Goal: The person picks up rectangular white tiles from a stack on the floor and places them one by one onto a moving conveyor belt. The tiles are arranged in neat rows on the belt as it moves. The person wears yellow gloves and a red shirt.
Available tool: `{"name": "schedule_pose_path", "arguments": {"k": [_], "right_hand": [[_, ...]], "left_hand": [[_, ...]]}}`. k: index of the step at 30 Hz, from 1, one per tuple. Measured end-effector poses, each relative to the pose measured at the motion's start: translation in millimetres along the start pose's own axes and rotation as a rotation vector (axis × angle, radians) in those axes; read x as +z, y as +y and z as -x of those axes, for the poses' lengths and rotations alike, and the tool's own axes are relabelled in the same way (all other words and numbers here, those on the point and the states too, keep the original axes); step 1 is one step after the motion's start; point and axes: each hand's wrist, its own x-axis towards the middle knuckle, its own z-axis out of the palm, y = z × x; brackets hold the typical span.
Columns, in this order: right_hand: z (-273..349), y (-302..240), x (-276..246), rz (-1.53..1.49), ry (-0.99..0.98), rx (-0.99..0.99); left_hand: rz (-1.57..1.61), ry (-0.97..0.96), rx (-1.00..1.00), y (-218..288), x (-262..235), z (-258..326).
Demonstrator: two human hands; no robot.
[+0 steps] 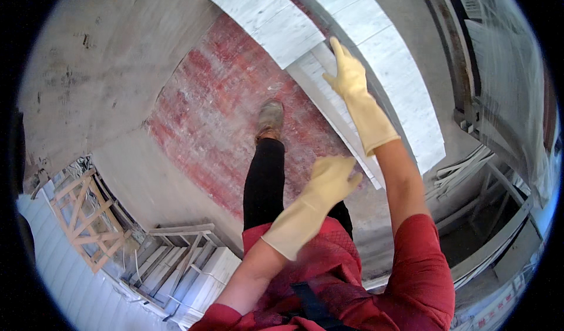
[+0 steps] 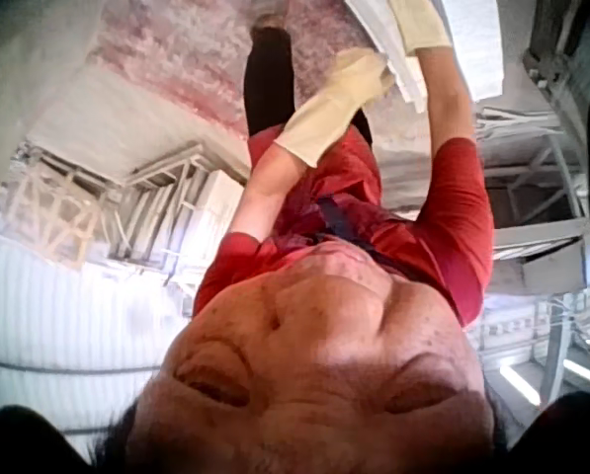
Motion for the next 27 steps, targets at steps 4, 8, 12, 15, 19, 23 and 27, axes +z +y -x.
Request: {"name": "schedule_pose_path", "arguments": {"k": [4, 8, 12, 15, 19, 23, 27], "right_hand": [[-80.7, -18.6, 31.4, 0.157, -0.084, -0.039], [-119.9, -25.1, 48.3, 0.24, -0.138, -0.103], [-125.6, -23.0, 53.4, 0.016, -0.186, -0.065], [-125.7, -19.4, 54.7, -0.055, -0.212, -0.007], [-115.8, -17.5, 54.7, -0.077, -0.206, 0.026], [-78.1, -11.9, 74.1, -0.046, -0.107, 0.089], [-80.1, -65.3, 39.1, 0.28, -0.313, 0.207]], "left_hand": [[-0.069, -0.086, 0.025, 6.8, -16.4, -4.9], [-0.056, -0.171, 0.026, -2.1, -37.0, -1.8], [0.013, -0.064, 0.007, -10.8, -61.9, 3.5], [0.034, -0.058, 0.005, -10.6, -75.4, 1.0], [0.062, -0.147, 0.017, -5.1, -89.0, -3.3], [0.072, -0.115, 0.055, -4.8, -83.1, -6.6], [0.091, -0.066, 0.044, -9.5, -74.2, -8.9]]}}
